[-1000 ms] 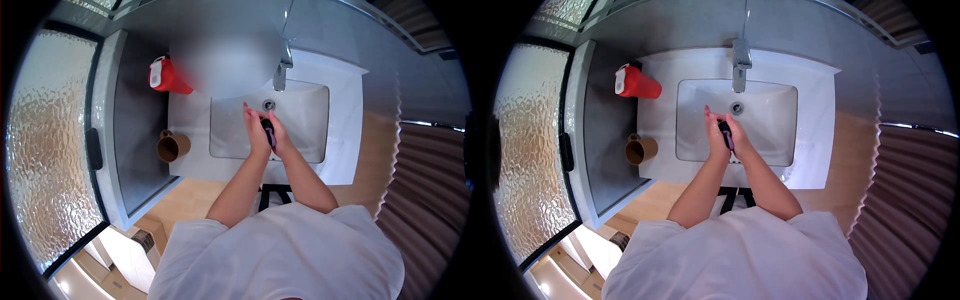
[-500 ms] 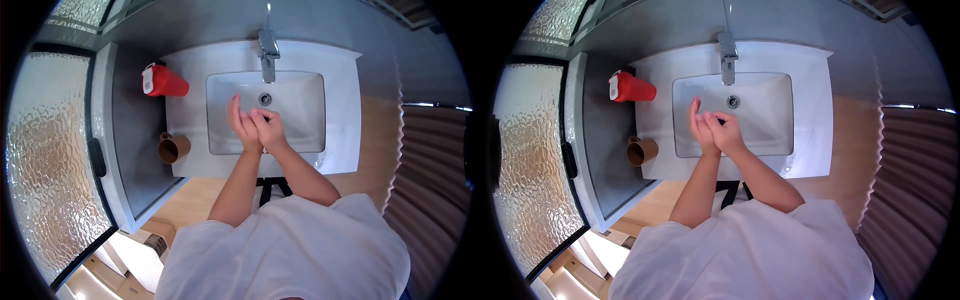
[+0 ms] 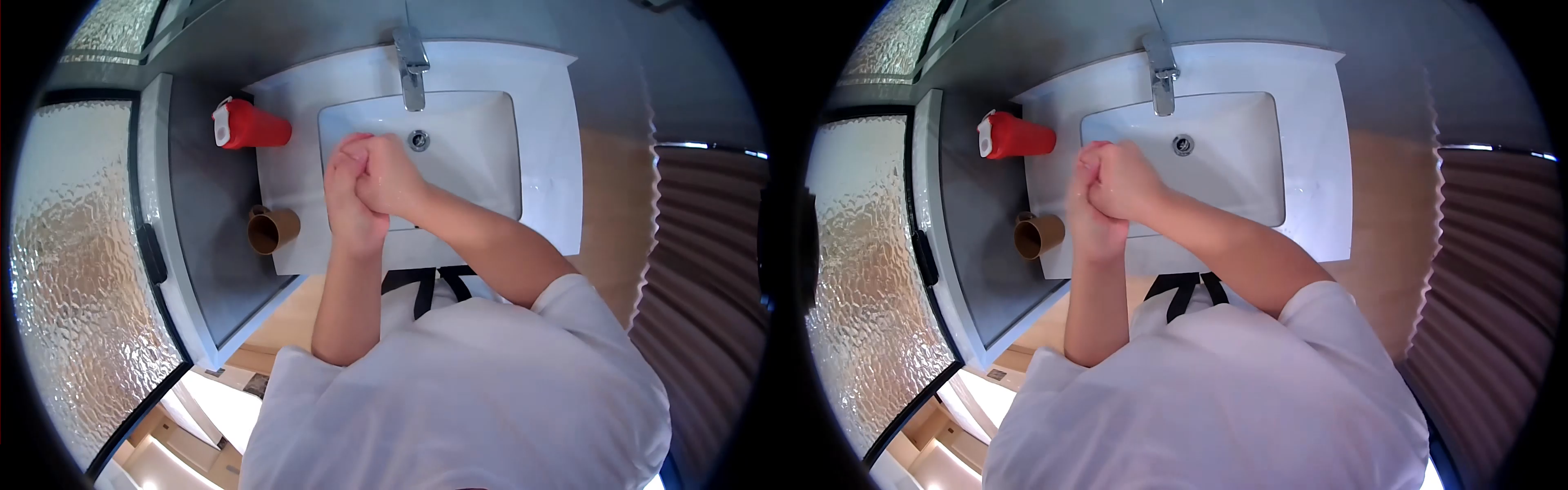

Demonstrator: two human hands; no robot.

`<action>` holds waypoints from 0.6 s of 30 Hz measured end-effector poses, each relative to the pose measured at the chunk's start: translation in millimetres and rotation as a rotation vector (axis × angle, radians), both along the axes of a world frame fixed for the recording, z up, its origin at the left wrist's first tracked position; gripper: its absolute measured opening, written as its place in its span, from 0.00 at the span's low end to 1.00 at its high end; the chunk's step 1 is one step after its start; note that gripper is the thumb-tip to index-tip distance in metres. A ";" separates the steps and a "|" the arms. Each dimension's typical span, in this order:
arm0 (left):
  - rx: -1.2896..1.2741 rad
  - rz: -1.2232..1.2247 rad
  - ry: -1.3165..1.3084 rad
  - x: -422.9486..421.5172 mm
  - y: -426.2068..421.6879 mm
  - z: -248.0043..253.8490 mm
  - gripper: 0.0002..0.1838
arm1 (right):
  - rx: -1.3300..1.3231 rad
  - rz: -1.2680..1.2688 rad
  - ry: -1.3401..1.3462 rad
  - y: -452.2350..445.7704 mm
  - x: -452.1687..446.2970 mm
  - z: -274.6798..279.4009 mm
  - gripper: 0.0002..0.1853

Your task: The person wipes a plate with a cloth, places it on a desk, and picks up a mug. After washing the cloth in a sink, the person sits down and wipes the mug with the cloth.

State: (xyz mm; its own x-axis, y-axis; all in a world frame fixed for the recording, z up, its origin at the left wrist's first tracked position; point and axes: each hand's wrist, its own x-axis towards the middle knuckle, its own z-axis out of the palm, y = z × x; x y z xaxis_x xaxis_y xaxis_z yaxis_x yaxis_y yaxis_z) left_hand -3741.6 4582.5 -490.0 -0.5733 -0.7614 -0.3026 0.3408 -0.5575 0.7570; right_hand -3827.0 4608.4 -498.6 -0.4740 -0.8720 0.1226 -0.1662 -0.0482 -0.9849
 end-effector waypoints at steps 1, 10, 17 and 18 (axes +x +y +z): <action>0.005 -0.001 -0.004 -3.7 0.0 10.6 0.20 | -0.064 -0.022 0.083 -3.0 -2.5 7.1 0.07; -0.321 -0.068 0.155 -22.5 4.0 30.1 0.19 | -0.304 -0.060 0.220 7.1 -20.9 29.2 0.08; -0.702 -0.318 -1.171 21.2 -17.1 -250.2 0.32 | 1.109 -0.357 -0.072 91.0 -49.2 -222.7 0.25; -0.569 -0.254 -1.039 27.2 -18.9 -239.3 0.32 | 1.069 -0.356 0.017 102.0 -48.7 -212.9 0.26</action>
